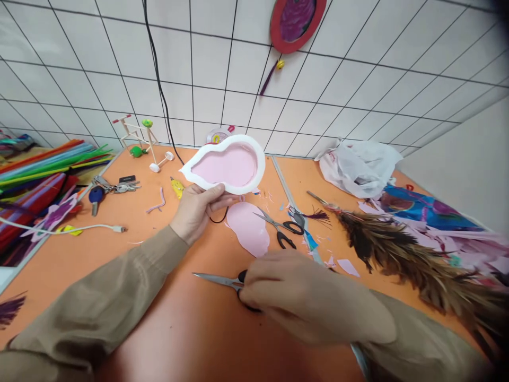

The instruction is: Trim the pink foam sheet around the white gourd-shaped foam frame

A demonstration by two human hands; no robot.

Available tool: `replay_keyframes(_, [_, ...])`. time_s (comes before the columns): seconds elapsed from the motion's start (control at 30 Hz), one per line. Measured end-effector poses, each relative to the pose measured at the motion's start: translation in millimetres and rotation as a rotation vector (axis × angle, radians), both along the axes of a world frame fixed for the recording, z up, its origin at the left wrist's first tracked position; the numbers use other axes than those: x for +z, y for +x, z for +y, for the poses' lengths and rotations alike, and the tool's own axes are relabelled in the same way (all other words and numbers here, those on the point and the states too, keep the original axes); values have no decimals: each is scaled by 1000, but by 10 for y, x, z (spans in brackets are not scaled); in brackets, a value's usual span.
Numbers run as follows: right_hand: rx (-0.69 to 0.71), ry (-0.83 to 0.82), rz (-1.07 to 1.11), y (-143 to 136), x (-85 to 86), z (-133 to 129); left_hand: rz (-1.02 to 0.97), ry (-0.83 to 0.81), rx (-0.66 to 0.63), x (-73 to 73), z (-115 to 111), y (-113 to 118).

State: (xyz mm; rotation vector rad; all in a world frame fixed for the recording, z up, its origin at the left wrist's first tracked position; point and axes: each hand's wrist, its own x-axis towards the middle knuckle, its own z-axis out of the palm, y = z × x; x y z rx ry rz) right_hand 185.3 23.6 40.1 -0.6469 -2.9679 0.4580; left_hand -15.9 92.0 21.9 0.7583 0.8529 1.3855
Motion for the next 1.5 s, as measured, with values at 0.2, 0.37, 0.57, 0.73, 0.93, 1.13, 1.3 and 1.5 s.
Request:
replay_keyframes(0.2, [-105,137,-255,-60,-248,-48,-35,56,26,22,22,-15])
replay_keyframes(0.37, [-178,108,-205,-102,-406,-84,-16,66,4,2,-13,13])
replay_keyframes(0.57, [-187,37,-151,-104,-453,-49,2,57,13,-3,-14,7])
replay_keyframes(0.73, [-233,-129,11,-96,-397,66,-24,68,43,9,11,-18])
replay_keyframes(0.93, [-260,-455,359,37,-262,246,14,93,77,14,22,-26])
replay_keyframes(1.13, [-323,-61,456,252,-19,405,110,124,138,7,23,-48])
replay_keyframes(1.3, [-406,198,355,329,19,451,211,177,170,7,20,-84])
replay_keyframes(1.5, [-466,293,236,362,41,461,323,242,199,2,8,-104])
